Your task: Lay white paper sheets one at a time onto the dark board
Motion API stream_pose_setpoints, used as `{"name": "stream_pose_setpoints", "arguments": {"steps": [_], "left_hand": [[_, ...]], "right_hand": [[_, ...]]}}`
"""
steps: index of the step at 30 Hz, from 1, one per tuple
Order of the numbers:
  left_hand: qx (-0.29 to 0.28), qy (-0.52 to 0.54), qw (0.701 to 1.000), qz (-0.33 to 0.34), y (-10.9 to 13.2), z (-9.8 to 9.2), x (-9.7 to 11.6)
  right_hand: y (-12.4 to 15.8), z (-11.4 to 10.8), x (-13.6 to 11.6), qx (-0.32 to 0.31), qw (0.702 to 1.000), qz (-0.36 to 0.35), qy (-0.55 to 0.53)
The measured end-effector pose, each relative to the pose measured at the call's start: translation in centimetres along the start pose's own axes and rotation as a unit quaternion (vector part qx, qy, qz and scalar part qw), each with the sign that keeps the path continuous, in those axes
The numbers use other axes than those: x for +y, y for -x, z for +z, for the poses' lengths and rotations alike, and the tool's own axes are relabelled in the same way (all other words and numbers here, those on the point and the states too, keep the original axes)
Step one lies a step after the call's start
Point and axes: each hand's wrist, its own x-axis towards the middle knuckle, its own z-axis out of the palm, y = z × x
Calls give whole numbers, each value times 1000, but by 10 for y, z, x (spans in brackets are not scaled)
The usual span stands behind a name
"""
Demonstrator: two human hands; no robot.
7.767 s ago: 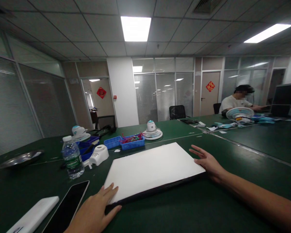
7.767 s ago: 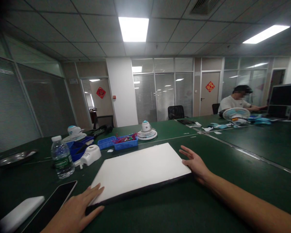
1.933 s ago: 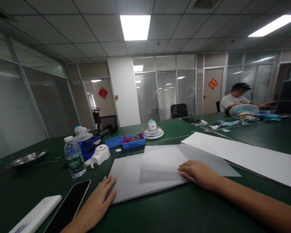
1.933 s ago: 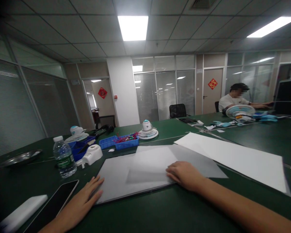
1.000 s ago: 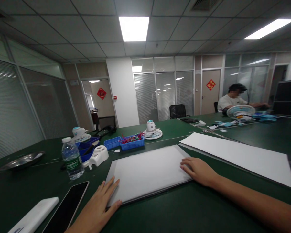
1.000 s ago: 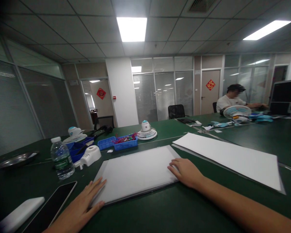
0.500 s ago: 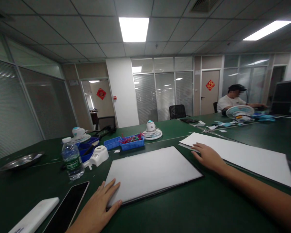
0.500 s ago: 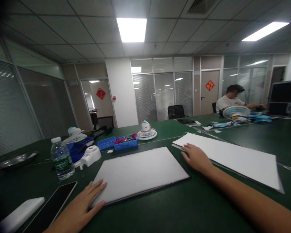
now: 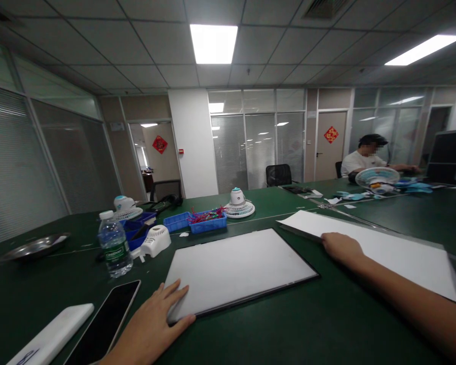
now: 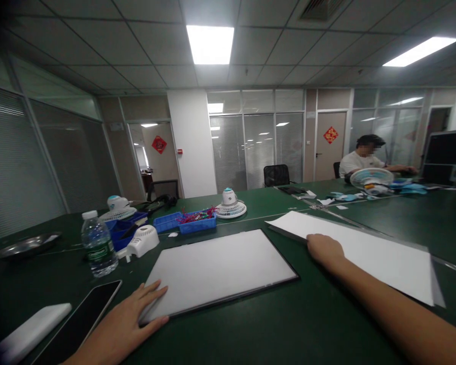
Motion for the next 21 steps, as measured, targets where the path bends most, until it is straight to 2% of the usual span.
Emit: {"name": "stream_pose_setpoints", "arguments": {"steps": [4,8,13,16,18,21], "left_hand": [[6,11,1000,0,2,-2,0],[7,5,1000,-4,3,-2,1],[14,-1,1000,0,1,2,2],[7,-7,1000,1,1,2,2],[1,-11,1000,5,2,2,2],[-1,-17,1000,11,3,1,2]], "right_hand": [[12,-23,-22,25,999,-47,-8],[33,-35,-63,26,987,-156,-40],[76,-38,-116,-35,948,-300,-100],[94,-41,-133,-80,912,-361,-179],[96,-42,-134,-82,904,-358,-218],[84,-38,-123,-32,936,-293,-194]]}}
